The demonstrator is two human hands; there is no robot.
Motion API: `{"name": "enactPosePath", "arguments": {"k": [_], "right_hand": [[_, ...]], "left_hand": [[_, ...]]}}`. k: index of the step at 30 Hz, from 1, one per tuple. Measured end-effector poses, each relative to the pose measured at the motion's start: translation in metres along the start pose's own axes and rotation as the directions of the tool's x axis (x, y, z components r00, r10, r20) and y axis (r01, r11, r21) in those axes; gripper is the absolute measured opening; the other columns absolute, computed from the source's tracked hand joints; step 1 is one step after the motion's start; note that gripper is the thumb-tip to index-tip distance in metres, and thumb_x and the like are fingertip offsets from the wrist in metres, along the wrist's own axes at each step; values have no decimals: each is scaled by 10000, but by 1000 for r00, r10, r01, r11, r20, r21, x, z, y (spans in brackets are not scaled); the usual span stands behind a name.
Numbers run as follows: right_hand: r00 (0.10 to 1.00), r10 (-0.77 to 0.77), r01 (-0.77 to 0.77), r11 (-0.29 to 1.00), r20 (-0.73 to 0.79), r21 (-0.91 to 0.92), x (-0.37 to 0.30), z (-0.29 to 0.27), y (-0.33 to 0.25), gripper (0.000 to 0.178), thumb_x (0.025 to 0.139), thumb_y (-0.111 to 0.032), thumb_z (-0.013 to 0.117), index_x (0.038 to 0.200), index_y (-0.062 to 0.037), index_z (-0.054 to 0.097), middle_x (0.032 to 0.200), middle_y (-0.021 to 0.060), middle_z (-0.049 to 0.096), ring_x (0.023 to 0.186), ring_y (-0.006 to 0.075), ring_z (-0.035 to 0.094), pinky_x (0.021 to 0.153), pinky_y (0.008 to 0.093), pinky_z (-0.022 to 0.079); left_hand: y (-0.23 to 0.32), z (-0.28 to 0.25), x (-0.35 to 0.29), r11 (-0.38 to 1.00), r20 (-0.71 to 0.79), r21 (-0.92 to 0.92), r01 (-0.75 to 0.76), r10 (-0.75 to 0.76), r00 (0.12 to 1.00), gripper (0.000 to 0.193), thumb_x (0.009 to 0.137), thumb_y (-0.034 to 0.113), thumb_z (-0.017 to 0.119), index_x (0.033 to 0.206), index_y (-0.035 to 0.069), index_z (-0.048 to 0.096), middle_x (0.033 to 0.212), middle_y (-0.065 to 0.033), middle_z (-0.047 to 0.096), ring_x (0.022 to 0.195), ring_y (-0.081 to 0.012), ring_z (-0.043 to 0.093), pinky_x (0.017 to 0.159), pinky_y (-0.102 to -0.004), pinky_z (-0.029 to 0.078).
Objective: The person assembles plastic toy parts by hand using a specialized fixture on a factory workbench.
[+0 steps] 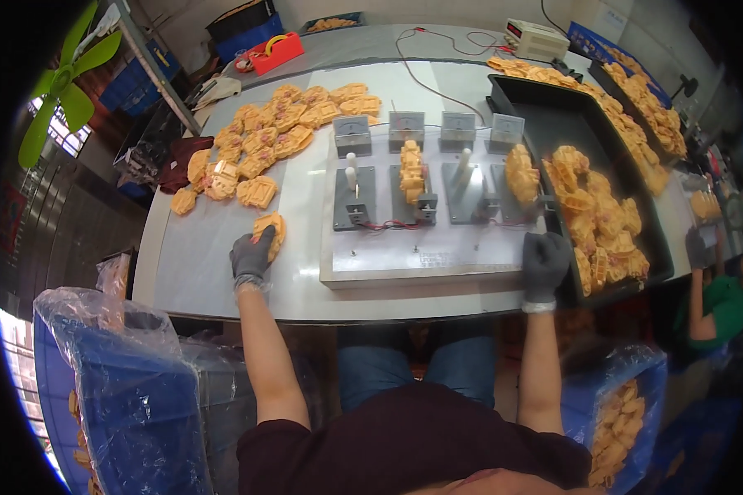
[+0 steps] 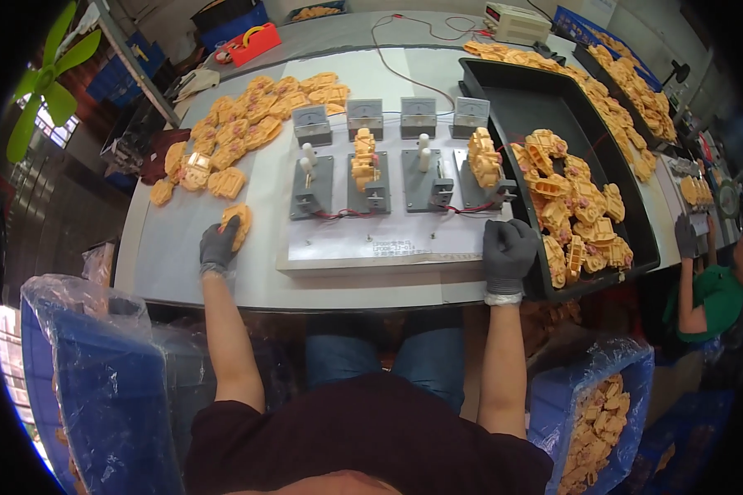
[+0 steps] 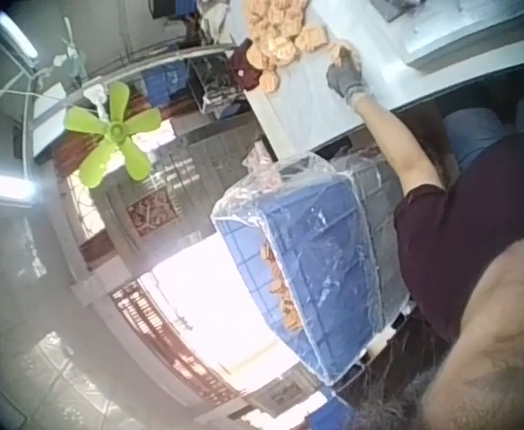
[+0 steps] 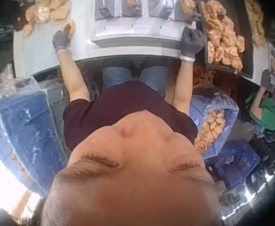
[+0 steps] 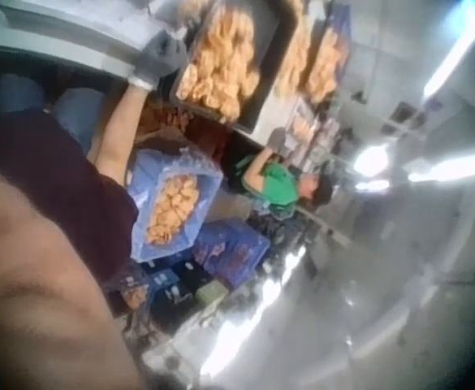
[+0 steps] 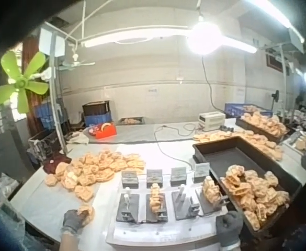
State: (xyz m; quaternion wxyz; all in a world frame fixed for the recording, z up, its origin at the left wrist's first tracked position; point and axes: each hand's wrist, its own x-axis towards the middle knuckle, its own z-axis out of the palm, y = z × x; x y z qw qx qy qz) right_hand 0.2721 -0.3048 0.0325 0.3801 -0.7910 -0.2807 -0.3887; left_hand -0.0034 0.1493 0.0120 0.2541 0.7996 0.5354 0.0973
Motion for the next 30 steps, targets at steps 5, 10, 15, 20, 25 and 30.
{"name": "enactPosePath", "arguments": {"k": [5, 10, 15, 20, 25, 30], "right_hand": [[1000, 29, -29, 999, -8, -37, -3, -2, 2, 104, 689, -89, 736, 695, -45, 642, 727, 92, 597, 671, 288, 556, 624, 398, 436], [998, 70, -70, 997, 4, -17, -6, -2, 4, 104, 686, -98, 742, 699, -51, 649, 748, 93, 603, 694, 294, 559, 639, 404, 437], [996, 88, -88, 996, 15, 5, -6, 1, 2, 109, 688, -104, 746, 698, -54, 649, 751, 93, 602, 699, 295, 563, 636, 405, 440], [998, 60, -59, 998, 23, -12, -5, -4, 6, 103, 696, -109, 744, 702, -60, 653, 754, 90, 600, 701, 291, 565, 634, 407, 444], [994, 60, -59, 998, 87, -9, -4, -4, 7, 96, 697, -113, 743, 727, -66, 665, 761, 84, 604, 710, 284, 565, 648, 400, 444], [994, -7, 10, 1000, 106, -24, -4, -10, 8, 163, 681, -155, 751, 804, -66, 692, 806, 89, 618, 757, 288, 577, 699, 405, 453]], "left_hand": [[-2, 9, -10, 990, -151, 99, 102, -87, 985, 838, 678, 689, 653, 1138, -10, 615, 1259, -216, 519, 1236, -356, 411, 1047, -426, 316], [-30, 31, -16, 998, -317, 4, -64, 62, 946, 699, 691, 547, 741, 1076, -24, 625, 1191, -209, 555, 1141, -369, 485, 1001, -429, 365], [-61, 41, -20, 491, -414, -782, -384, 51, 909, 438, 796, 286, 755, 1106, 51, 553, 1066, -85, 610, 851, -245, 634, 689, -336, 535], [37, 4, -97, -20, -261, -965, -261, 37, 965, 478, 846, 169, 703, 1242, 100, 444, 1064, -59, 589, 853, -189, 626, 630, -306, 563], [108, 12, -135, 129, -343, -904, -407, 346, 873, 568, 754, 71, 756, 1243, 67, 468, 1130, -84, 584, 961, -195, 610, 773, -336, 540], [174, 40, -178, 213, -318, -739, -640, 727, 609, 578, 617, 41, 827, 1128, 35, 558, 1127, -126, 607, 1020, -188, 595, 894, -328, 489]]}}
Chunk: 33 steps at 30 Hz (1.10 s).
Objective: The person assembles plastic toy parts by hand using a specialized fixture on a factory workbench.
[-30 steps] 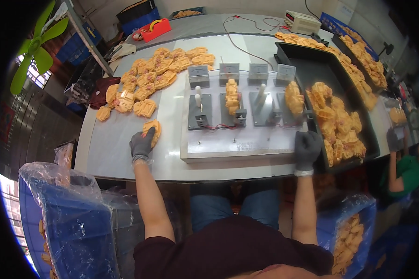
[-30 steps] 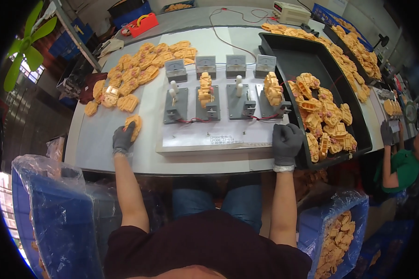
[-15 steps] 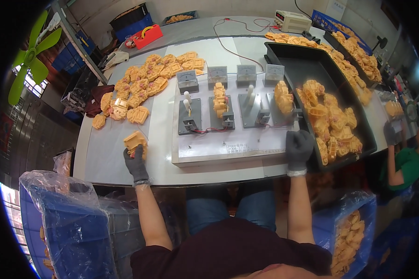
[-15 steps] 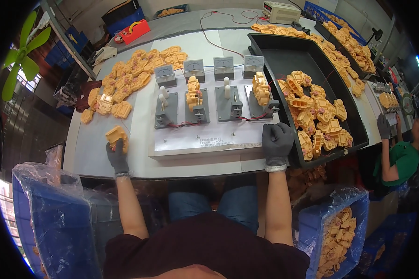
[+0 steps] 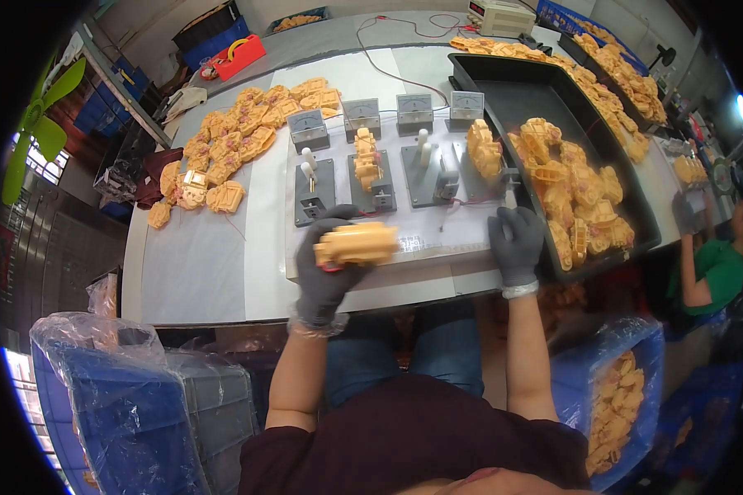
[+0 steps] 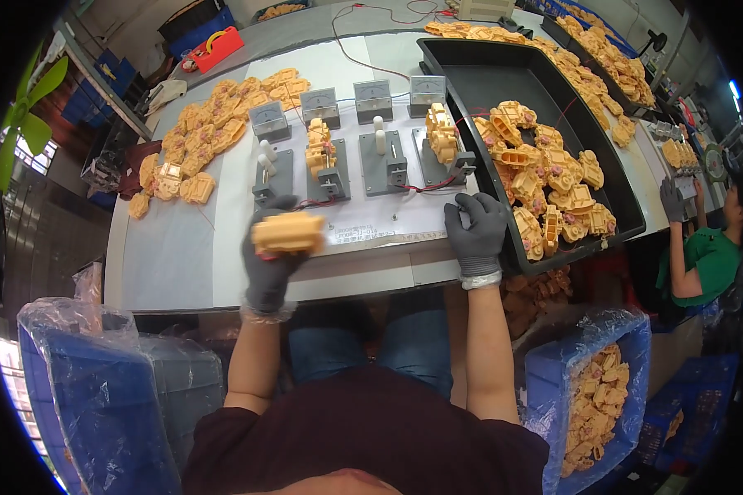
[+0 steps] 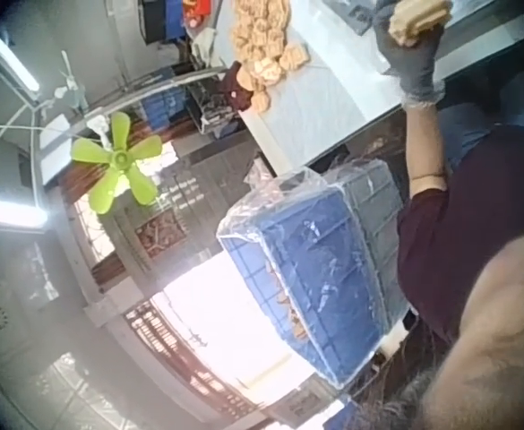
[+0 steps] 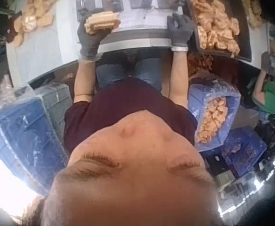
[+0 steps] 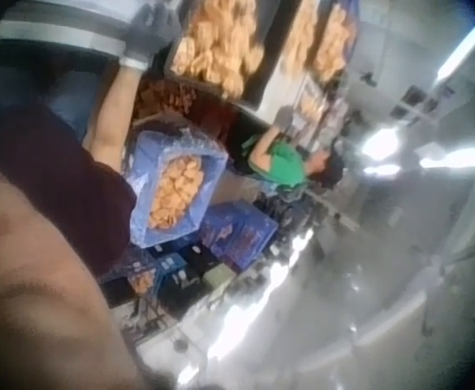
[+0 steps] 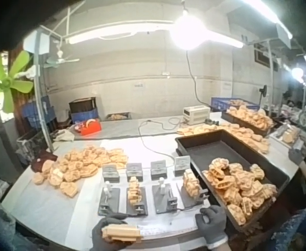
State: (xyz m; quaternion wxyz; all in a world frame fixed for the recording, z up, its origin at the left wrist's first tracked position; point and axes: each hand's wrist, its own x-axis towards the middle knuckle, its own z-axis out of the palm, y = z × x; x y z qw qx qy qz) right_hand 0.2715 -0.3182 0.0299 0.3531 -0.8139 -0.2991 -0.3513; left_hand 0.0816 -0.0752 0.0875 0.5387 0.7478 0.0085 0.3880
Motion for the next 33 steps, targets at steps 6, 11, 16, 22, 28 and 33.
{"name": "enactPosePath", "arguments": {"k": [6, 11, 16, 22, 28, 33], "right_hand": [[994, 57, -59, 998, 90, 24, 0, -8, 1, 276, 671, -204, 760, 902, -67, 700, 842, 102, 620, 795, 304, 581, 737, 417, 465], [976, 90, -95, 995, 200, 14, -2, -13, 3, 432, 680, -255, 762, 1060, -81, 655, 984, 128, 598, 936, 315, 565, 811, 426, 477], [961, 102, -108, 994, 258, 9, 2, -17, 3, 450, 710, -287, 745, 1090, -77, 624, 1029, 125, 615, 996, 301, 582, 844, 414, 477], [892, -8, 19, 1000, 452, -21, 13, -17, 17, 455, 751, -317, 722, 1129, -99, 592, 1099, 122, 624, 1008, 273, 614, 841, 365, 503], [848, 58, -64, 998, 526, -7, 17, -19, 36, 277, 777, -138, 691, 1024, -46, 605, 951, 125, 613, 964, 296, 614, 807, 361, 512], [777, 433, -597, 738, 456, 315, 60, -32, 24, 201, 824, -136, 676, 985, -15, 681, 921, 111, 680, 866, 198, 656, 770, 312, 517]], "left_hand": [[2, 76, 2, 896, 259, -242, 372, -310, 915, 543, 641, 93, 808, 1127, 25, 575, 1010, -59, 655, 922, -125, 624, 826, -280, 500], [-9, 119, 15, 803, 295, -458, 381, -267, 917, 539, 663, 142, 817, 1122, 8, 569, 1168, -124, 604, 1020, -158, 594, 868, -295, 478], [-24, 161, 28, 828, 324, -469, 308, -163, 932, 509, 668, 192, 821, 1065, -25, 589, 1382, -200, 436, 1195, -244, 506, 966, -343, 418], [-30, 186, 37, 873, 356, -436, 217, -54, 933, 453, 636, 201, 807, 993, -13, 630, 1417, -224, 386, 1336, -309, 371, 1071, -358, 308], [-34, 177, 33, 888, 444, -406, 216, -15, 896, 569, 675, 148, 746, 1197, -5, 579, 1412, -126, 392, 1273, -212, 427, 1049, -348, 351], [-29, 166, 32, 601, 652, -454, 658, -279, 705, 691, 683, 118, 720, 1314, -8, 467, 1278, -58, 517, 1130, -140, 525, 969, -300, 422]]}}
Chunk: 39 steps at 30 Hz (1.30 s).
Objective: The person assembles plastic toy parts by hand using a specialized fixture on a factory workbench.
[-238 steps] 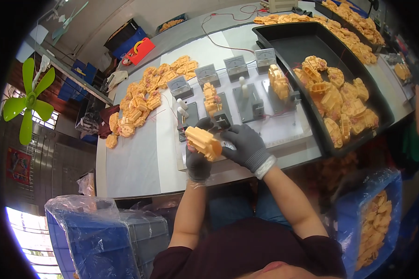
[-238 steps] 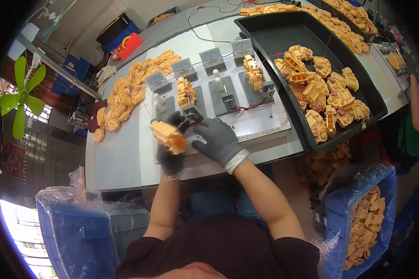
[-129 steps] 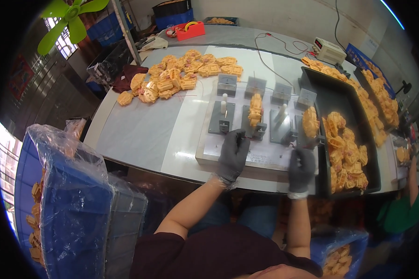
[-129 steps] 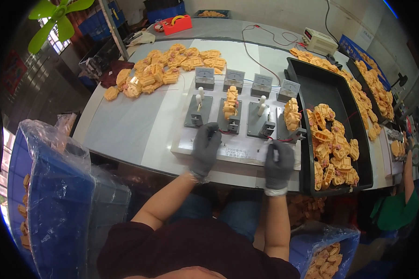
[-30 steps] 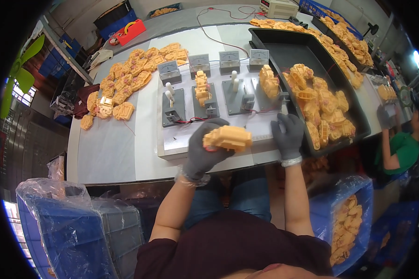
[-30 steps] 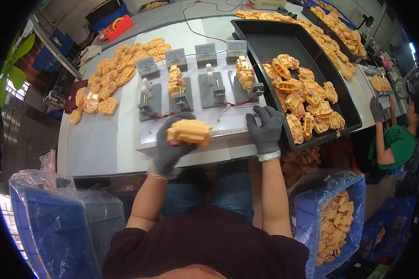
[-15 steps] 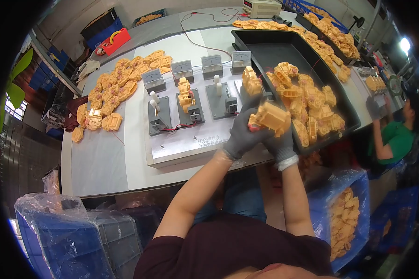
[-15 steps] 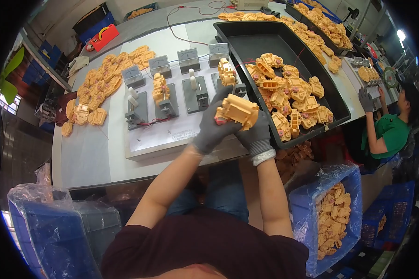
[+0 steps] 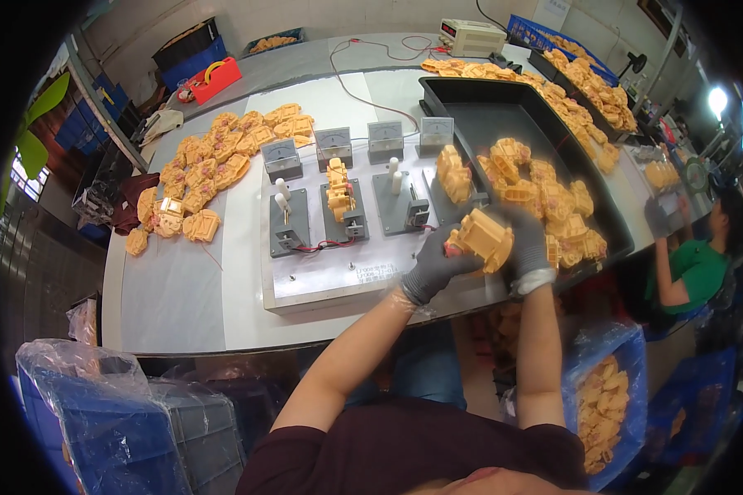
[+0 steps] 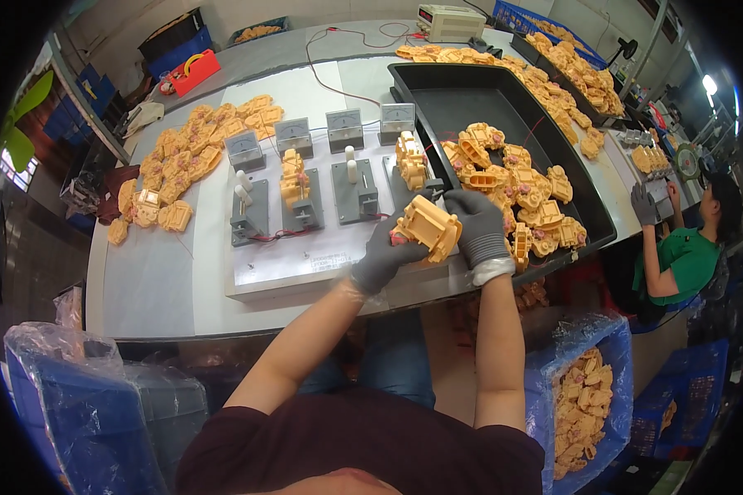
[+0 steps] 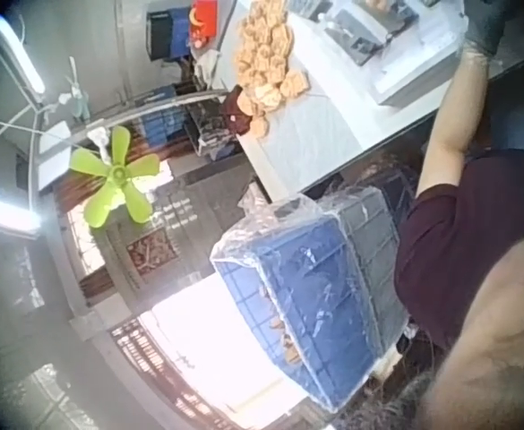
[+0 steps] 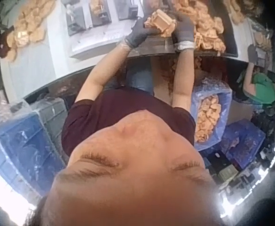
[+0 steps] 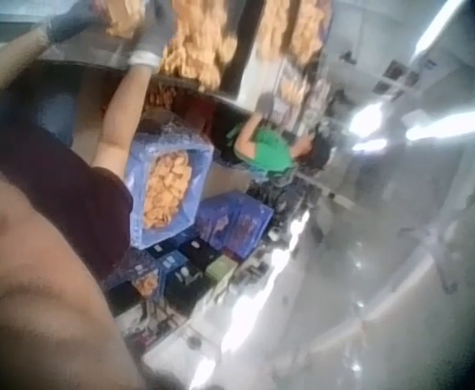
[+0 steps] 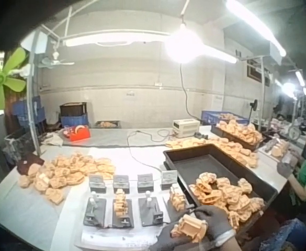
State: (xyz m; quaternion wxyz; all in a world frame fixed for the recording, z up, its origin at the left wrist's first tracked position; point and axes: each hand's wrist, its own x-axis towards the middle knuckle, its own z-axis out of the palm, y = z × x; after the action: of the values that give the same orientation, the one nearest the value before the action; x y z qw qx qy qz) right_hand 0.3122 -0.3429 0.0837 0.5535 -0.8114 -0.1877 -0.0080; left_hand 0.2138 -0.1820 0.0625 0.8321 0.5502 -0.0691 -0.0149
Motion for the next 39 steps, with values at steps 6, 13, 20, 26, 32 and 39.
{"name": "enactPosePath", "arguments": {"k": [6, 13, 20, 26, 32, 39], "right_hand": [[963, 76, -48, 992, 258, -114, 54, 3, -68, 478, 841, -226, 663, 1271, -51, 550, 1007, 145, 674, 854, 172, 640, 759, 279, 509], [901, 32, 178, 882, 433, -436, 84, 33, -64, 681, 801, -323, 700, 1373, -63, 439, 1125, 168, 630, 1006, 224, 622, 832, 298, 496], [989, -78, 48, 973, -125, -225, 120, -38, -15, 648, 803, -306, 688, 1346, -32, 466, 1178, 189, 611, 1039, 236, 616, 866, 318, 486], [939, -83, 65, 996, -333, -65, 62, -38, -8, 474, 866, -225, 631, 1285, -28, 531, 1099, 144, 642, 942, 181, 625, 797, 293, 494], [962, -199, 220, 971, -189, 98, -22, 42, -15, 387, 882, -99, 605, 1263, -51, 551, 1043, 88, 638, 859, 126, 608, 754, 262, 508], [941, -255, 321, 883, -223, 343, -24, 53, 5, 346, 815, -48, 698, 1131, -57, 558, 909, 27, 605, 807, 95, 591, 693, 244, 503]], "left_hand": [[0, 4, -4, 987, 6, 26, -160, 160, 987, 416, 666, 195, 783, 1003, 12, 623, 934, -39, 648, 851, -104, 592, 774, -269, 485], [-11, 3, -1, 984, 7, 40, -173, 173, 985, 435, 654, 225, 786, 997, 19, 614, 910, -30, 640, 831, -104, 590, 766, -270, 486], [3, 9, 0, 952, -35, 147, -269, 277, 960, 418, 690, 203, 772, 1012, -14, 616, 1125, -93, 584, 980, -147, 567, 875, -295, 453], [6, 19, -3, 924, -292, 313, -221, 315, 903, 619, 816, 240, 712, 1297, -10, 412, 1216, -130, 500, 1102, -182, 504, 941, -317, 419], [49, -5, 37, 460, -11, 748, -478, 729, 685, 411, 915, 141, 544, 1261, -51, 434, 1246, -177, 461, 1150, -258, 466, 1005, -333, 374], [78, -2, 94, 248, -87, 967, -64, 554, 828, 403, 848, 287, 599, 1168, 54, 523, 1309, -276, 418, 1121, -421, 530, 903, -423, 464]]}}
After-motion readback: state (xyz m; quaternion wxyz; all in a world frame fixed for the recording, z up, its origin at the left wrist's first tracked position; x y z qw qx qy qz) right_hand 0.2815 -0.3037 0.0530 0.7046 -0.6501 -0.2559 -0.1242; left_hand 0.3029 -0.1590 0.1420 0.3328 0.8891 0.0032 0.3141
